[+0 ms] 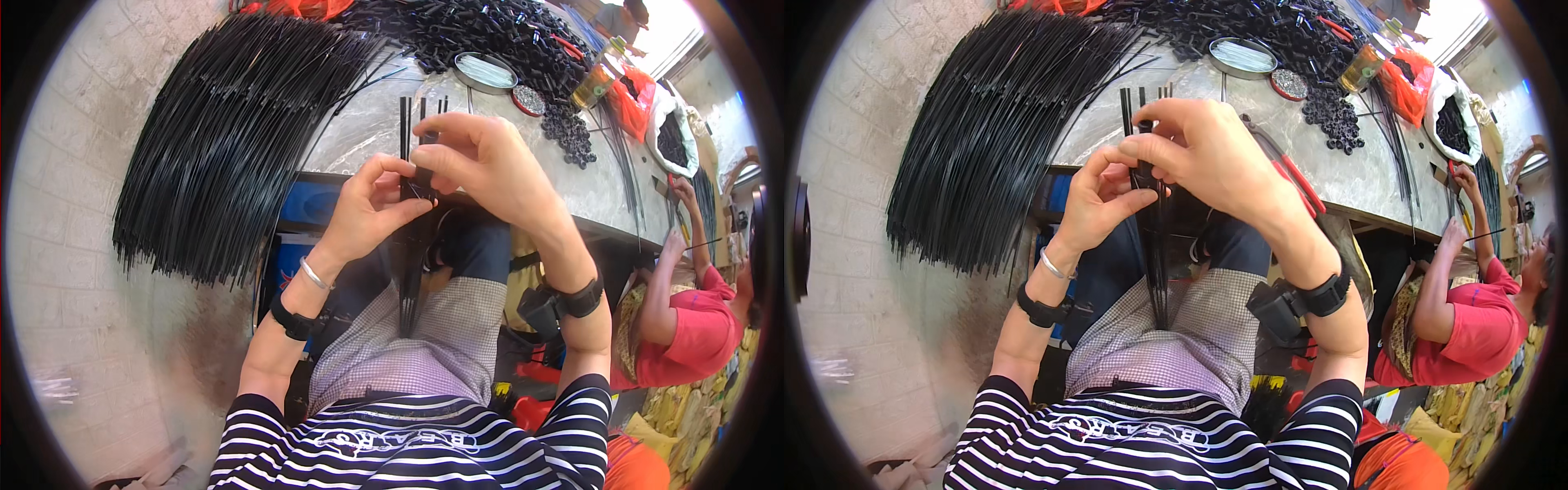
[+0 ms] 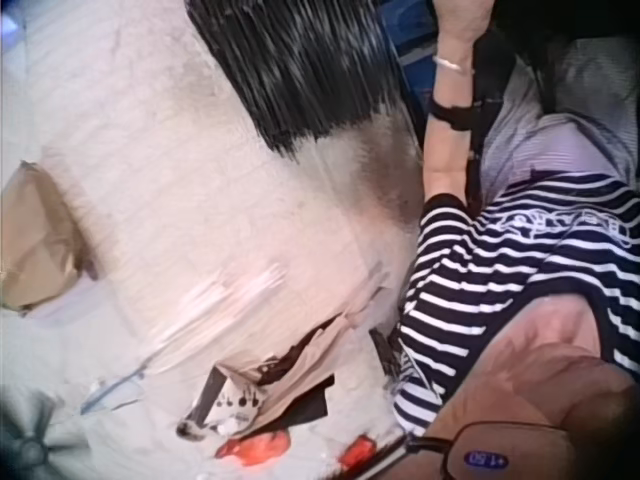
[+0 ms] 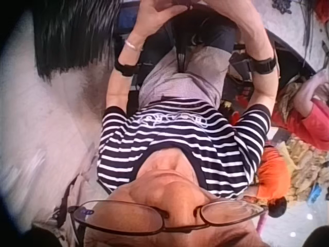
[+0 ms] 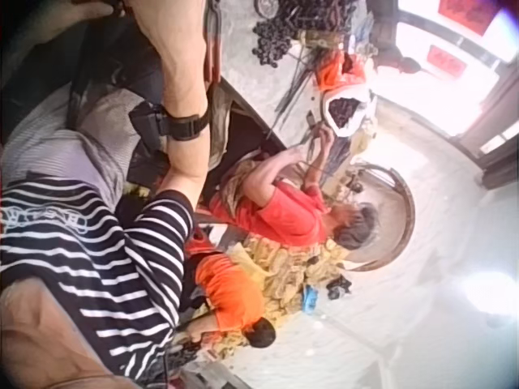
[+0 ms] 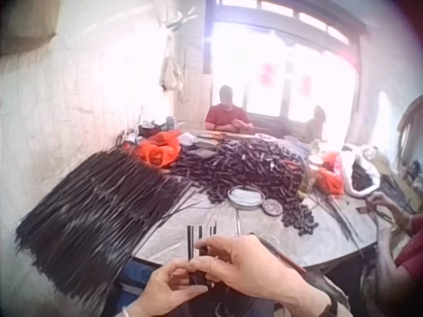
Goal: The recorder is assembling umbrella ribs or similar black rods by inserting them into a central plastic hub and using pliers to secure them.
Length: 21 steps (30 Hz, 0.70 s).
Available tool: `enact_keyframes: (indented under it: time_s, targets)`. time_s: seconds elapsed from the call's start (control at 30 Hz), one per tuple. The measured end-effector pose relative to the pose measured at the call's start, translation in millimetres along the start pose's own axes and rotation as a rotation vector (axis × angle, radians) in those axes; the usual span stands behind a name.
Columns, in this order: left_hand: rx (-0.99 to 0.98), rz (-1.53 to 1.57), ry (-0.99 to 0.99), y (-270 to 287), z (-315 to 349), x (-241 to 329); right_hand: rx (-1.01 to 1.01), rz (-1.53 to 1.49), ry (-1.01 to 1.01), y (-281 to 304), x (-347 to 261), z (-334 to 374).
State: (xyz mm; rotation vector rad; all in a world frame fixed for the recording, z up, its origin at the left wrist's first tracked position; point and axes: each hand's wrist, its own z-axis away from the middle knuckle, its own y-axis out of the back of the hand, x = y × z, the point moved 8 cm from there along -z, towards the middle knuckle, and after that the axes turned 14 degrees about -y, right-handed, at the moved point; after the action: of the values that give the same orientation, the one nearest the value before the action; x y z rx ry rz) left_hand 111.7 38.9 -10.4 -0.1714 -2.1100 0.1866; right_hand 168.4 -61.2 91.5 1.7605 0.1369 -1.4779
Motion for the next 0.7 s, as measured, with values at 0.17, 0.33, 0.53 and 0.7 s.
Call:
enact_keyframes:
  time_s: [0.17, 0.33, 0.53, 0.7]
  targets:
    - [-0.014, 0.047, 0.015, -3.4, 0.0, 1.1, -0.056, -0.123, -0.031, 4.0, 10.1, -2.7]
    - [-0.031, 0.051, 0.022, -8.5, -3.3, -0.2, 0.011, -0.019, 0.022, 10.4, 5.9, -2.9]
    - [-0.038, 0.022, 0.021, -11.3, -3.0, 2.8, 0.063, -0.043, 0.027, 12.2, 10.5, 1.1]
    - [-0.052, 0.005, 0.02, -16.4, -4.6, 1.8, 0.123, 0.002, 0.071, 16.3, 11.2, 3.0]
